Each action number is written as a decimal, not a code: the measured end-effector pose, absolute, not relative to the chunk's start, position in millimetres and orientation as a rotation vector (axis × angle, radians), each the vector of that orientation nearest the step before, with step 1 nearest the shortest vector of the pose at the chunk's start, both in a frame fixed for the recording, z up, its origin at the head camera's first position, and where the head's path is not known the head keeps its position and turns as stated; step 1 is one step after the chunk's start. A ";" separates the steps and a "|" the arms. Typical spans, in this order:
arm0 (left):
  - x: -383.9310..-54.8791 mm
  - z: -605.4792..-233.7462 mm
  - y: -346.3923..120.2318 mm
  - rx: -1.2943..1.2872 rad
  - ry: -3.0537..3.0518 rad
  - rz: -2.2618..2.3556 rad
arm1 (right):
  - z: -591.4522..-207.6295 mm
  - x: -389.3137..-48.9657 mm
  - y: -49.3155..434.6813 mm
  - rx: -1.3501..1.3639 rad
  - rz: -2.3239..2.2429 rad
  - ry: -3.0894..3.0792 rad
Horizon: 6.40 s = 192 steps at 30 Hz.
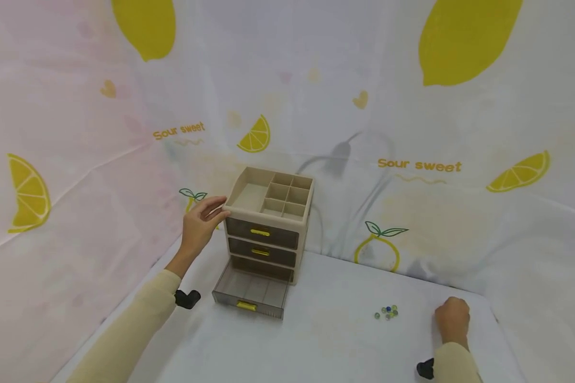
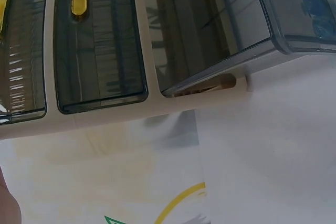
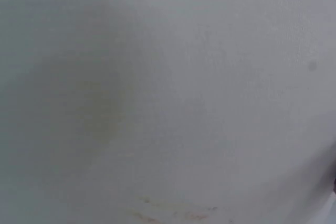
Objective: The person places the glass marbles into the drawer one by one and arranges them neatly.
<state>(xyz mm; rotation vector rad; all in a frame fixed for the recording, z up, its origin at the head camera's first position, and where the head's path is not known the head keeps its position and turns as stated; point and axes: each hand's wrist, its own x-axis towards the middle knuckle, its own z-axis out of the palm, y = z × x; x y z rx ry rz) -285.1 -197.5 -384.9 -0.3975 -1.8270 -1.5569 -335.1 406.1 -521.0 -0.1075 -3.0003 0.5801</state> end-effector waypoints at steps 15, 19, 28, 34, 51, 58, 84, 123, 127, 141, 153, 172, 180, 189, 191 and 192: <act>-286.7 -387.8 -200.1 -0.407 -1.810 -1.589 | -522.2 -324.7 394.0 -0.294 0.846 -2.671; -284.8 -387.9 -199.3 -0.407 -1.812 -1.582 | -519.9 -322.6 389.5 -0.292 0.895 -2.571; -285.4 -386.6 -198.7 -0.407 -1.800 -1.596 | -501.9 -320.5 359.1 -0.220 0.967 -2.437; -284.9 -388.2 -199.3 -0.398 -1.785 -1.611 | -484.3 -325.9 325.0 -0.175 1.021 -2.384; -283.7 -387.8 -196.6 -0.384 -1.800 -1.623 | -456.9 -313.2 225.8 0.354 1.578 -2.115; -283.7 -386.8 -198.7 -0.383 -1.773 -1.619 | -424.1 -294.6 175.9 0.562 1.727 -2.049; -281.8 -384.6 -199.2 -0.346 -1.794 -1.632 | -429.2 -270.4 67.5 0.850 1.820 -2.134; -282.7 -387.0 -197.8 -0.342 -1.792 -1.625 | -499.5 -269.0 -2.9 0.961 1.601 -2.545; -282.3 -387.0 -198.4 -0.345 -1.788 -1.631 | -498.3 -270.3 -6.3 0.978 1.525 -2.644; -284.0 -386.4 -198.7 -0.356 -1.777 -1.649 | -506.9 -283.4 -17.8 1.013 1.451 -2.828; -282.0 -386.3 -197.4 -0.354 -1.764 -1.661 | -509.0 -286.6 -23.1 1.067 1.361 -2.915; -281.0 -385.4 -198.1 -0.360 -1.761 -1.666 | -505.6 -289.3 -31.1 1.150 1.241 -2.988; -281.2 -385.5 -198.3 -0.355 -1.760 -1.673 | -505.5 -289.5 -35.2 1.135 1.237 -3.012; -282.0 -385.6 -198.2 -0.350 -1.760 -1.667 | -507.1 -291.2 -39.7 1.147 1.270 -2.999; -282.2 -385.6 -198.1 -0.347 -1.758 -1.663 | -507.7 -291.4 -40.5 1.148 1.264 -2.988; -282.1 -385.6 -198.3 -0.344 -1.760 -1.659 | -507.9 -291.3 -40.8 1.147 1.262 -2.986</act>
